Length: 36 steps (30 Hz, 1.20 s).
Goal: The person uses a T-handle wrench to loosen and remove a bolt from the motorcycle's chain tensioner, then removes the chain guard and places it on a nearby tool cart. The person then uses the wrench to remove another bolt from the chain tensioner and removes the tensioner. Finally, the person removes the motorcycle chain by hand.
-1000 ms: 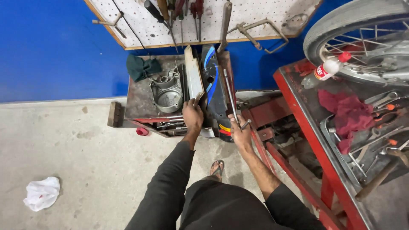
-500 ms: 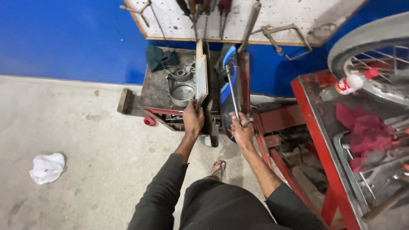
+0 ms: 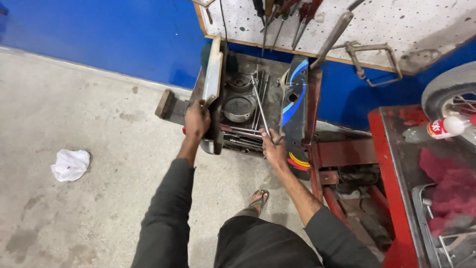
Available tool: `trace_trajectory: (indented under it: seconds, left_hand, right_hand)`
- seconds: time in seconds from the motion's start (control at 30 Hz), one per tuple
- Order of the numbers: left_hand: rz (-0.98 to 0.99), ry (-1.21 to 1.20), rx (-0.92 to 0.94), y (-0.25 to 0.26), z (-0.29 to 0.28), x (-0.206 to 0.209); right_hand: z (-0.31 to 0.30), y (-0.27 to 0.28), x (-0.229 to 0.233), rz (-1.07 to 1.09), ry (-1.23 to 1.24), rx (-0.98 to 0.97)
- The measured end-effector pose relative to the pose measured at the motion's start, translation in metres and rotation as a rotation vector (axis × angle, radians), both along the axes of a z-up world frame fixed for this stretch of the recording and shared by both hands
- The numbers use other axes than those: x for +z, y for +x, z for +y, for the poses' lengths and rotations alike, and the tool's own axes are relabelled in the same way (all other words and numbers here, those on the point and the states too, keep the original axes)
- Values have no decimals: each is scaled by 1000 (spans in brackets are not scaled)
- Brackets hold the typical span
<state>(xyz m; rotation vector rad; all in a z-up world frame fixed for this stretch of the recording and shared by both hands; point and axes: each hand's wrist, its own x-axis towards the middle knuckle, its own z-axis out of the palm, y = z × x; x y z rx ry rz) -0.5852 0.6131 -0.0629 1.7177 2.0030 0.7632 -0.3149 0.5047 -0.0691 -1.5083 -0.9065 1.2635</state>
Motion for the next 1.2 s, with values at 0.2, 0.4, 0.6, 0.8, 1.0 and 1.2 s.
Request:
trace_trajectory:
  seconds: [0.2, 0.4, 0.6, 0.8, 1.0, 1.2]
  left_hand:
    - [170, -215, 39, -29, 40, -35]
    - [138, -269, 74, -19, 38, -32]
    - [430, 199, -71, 59, 18, 13]
    - [-107, -351, -341, 182, 36, -46]
    - [-341, -541, -183, 264, 67, -135]
    - [-371, -575, -36, 276, 72, -146]
  right_hand:
    - [-15, 7, 16, 43, -34, -18]
    - [-15, 12, 22, 81, -50, -76]
    - [-7, 14, 22, 100, -26, -65]
    - [-5, 46, -9, -367, 33, -94]
    - [3, 70, 20, -742, 148, -259]
    - [50, 118, -32, -701, -186, -209]
